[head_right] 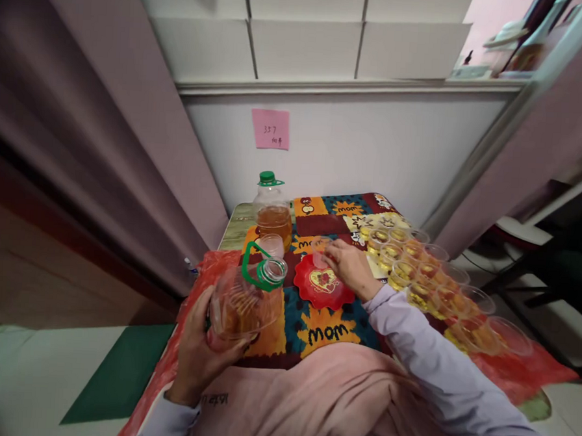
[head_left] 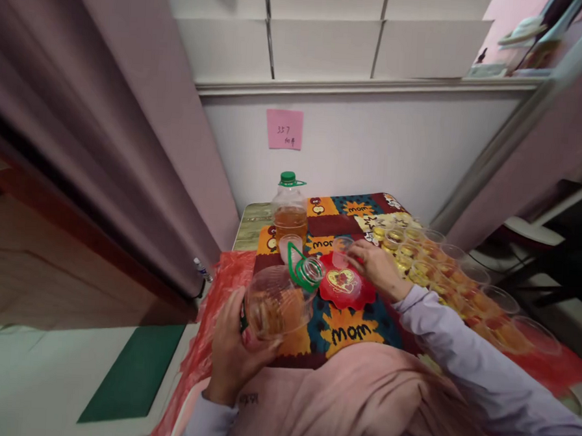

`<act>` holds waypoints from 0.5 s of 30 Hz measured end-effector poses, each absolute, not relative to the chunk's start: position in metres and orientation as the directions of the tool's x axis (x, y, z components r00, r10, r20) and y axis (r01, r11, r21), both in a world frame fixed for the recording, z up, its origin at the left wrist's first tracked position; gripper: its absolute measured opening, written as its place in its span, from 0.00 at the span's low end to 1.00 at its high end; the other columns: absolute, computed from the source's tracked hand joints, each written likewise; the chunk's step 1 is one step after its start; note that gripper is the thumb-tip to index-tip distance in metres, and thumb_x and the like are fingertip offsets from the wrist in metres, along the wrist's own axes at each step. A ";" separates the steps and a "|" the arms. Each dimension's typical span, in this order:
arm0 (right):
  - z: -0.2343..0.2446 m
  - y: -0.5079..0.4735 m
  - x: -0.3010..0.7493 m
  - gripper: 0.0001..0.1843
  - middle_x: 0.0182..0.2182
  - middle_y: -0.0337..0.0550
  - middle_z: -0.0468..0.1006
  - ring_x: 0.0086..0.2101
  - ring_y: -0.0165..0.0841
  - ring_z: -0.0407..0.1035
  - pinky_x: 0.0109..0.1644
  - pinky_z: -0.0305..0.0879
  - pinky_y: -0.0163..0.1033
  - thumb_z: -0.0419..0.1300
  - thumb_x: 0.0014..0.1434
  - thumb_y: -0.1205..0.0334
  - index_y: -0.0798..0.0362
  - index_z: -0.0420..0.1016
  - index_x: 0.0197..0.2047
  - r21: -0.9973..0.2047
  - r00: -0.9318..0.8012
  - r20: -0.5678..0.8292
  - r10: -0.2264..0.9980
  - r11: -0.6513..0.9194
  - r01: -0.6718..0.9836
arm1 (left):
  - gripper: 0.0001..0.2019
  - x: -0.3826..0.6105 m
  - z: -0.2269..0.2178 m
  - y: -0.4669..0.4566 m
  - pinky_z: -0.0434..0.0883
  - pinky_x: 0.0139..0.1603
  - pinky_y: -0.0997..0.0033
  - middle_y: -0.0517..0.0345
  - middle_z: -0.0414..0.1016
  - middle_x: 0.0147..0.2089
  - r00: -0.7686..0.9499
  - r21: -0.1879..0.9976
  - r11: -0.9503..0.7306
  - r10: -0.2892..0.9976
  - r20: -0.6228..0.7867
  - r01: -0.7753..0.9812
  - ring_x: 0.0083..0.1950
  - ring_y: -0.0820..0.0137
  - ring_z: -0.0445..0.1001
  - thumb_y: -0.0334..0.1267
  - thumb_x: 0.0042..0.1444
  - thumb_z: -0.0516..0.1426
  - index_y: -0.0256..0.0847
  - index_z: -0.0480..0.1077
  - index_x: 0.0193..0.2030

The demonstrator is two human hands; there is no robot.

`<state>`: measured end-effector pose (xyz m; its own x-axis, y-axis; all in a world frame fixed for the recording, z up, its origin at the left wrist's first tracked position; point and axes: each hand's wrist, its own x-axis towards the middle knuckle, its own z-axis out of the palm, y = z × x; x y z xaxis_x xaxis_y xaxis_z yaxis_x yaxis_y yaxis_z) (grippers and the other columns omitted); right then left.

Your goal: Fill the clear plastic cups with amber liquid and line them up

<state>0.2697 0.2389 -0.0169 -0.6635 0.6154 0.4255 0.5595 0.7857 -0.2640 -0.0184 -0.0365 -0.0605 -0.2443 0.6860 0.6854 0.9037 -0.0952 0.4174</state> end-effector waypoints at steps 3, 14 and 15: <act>-0.050 0.227 0.286 0.14 0.45 0.50 0.85 0.38 0.36 0.79 0.40 0.69 0.37 0.59 0.75 0.56 0.51 0.85 0.42 -0.284 -0.667 0.298 0.683 0.730 0.621 | 0.57 -0.020 -0.062 -0.033 0.74 0.69 0.34 0.36 0.72 0.72 -0.252 0.416 -0.070 0.701 0.667 0.907 0.71 0.40 0.74 0.53 0.49 0.75 0.44 0.55 0.81; -0.058 0.209 0.294 0.17 0.61 0.53 0.82 0.54 0.45 0.80 0.56 0.76 0.47 0.64 0.72 0.53 0.47 0.84 0.60 -0.400 -0.599 0.366 0.712 0.702 0.590 | 0.56 -0.011 -0.045 -0.032 0.70 0.74 0.37 0.38 0.67 0.76 -0.390 0.544 0.035 0.735 0.554 0.838 0.75 0.41 0.71 0.55 0.50 0.75 0.46 0.55 0.81; -0.054 0.212 0.296 0.19 0.62 0.53 0.82 0.55 0.46 0.80 0.58 0.75 0.48 0.65 0.72 0.51 0.47 0.84 0.60 -0.430 -0.565 0.403 0.720 0.694 0.577 | 0.56 -0.011 -0.044 -0.032 0.69 0.74 0.37 0.37 0.67 0.77 -0.393 0.546 0.038 0.737 0.550 0.837 0.75 0.41 0.70 0.55 0.50 0.74 0.46 0.55 0.81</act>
<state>0.2958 0.2118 -0.0536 -0.5652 0.7196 0.4034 0.5769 0.6943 -0.4302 -0.0105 -0.0322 -0.0445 -0.3932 0.7365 0.5504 0.8366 0.0383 0.5464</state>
